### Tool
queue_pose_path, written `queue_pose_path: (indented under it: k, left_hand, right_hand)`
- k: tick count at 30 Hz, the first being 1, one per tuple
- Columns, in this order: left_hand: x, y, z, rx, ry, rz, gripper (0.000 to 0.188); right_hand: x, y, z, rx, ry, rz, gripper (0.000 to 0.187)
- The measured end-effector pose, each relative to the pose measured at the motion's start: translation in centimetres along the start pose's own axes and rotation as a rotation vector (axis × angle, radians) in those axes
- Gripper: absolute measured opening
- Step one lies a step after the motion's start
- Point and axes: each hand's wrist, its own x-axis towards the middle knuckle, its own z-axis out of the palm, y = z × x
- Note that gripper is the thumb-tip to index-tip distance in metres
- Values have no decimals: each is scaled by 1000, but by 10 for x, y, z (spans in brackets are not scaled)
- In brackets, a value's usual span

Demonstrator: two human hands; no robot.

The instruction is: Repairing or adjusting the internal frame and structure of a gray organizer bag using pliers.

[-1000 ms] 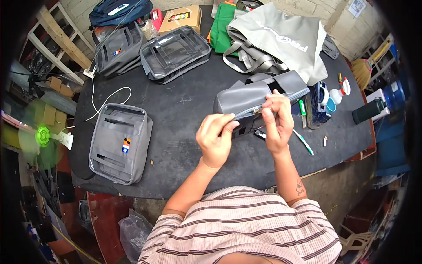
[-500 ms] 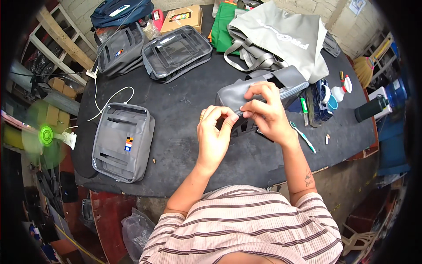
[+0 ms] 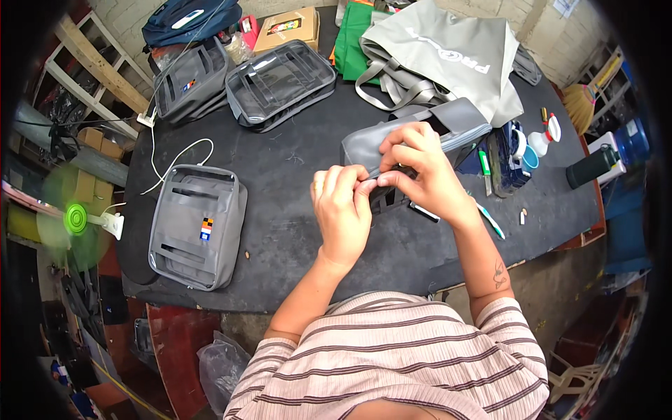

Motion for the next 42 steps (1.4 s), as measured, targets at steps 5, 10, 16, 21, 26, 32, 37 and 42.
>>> queue_pose_path:
  k: [5, 10, 16, 21, 26, 32, 37, 42]
  left_hand:
    - [5, -13, 3, -920, -242, -425, 9]
    - [5, -5, 4, -714, -144, -341, 9]
    - [3, -15, 3, -827, -233, -446, 10]
    - [21, -17, -8, -310, -346, -266, 17]
    - [58, 6, -29, -96, -196, 311, 20]
    - [90, 20, 6, 44, -687, 830, 14]
    - [103, 18, -3, 24, -747, 791, 16]
    - [103, -1, -19, -156, -481, 484, 18]
  right_hand:
    - [-4, 13, 6, 186, 51, -47, 20]
    - [1, -4, 19, -111, 73, 149, 11]
    - [3, -7, 8, -66, -148, 255, 15]
    - [-2, 1, 4, -12, -47, 163, 15]
    - [-27, 32, -33, 238, 166, 79, 28]
    - [-28, 45, -27, 246, 101, 17, 37]
    - [-22, 47, -7, -100, 126, -47, 29]
    - [-8, 35, 13, -106, 303, 78, 26]
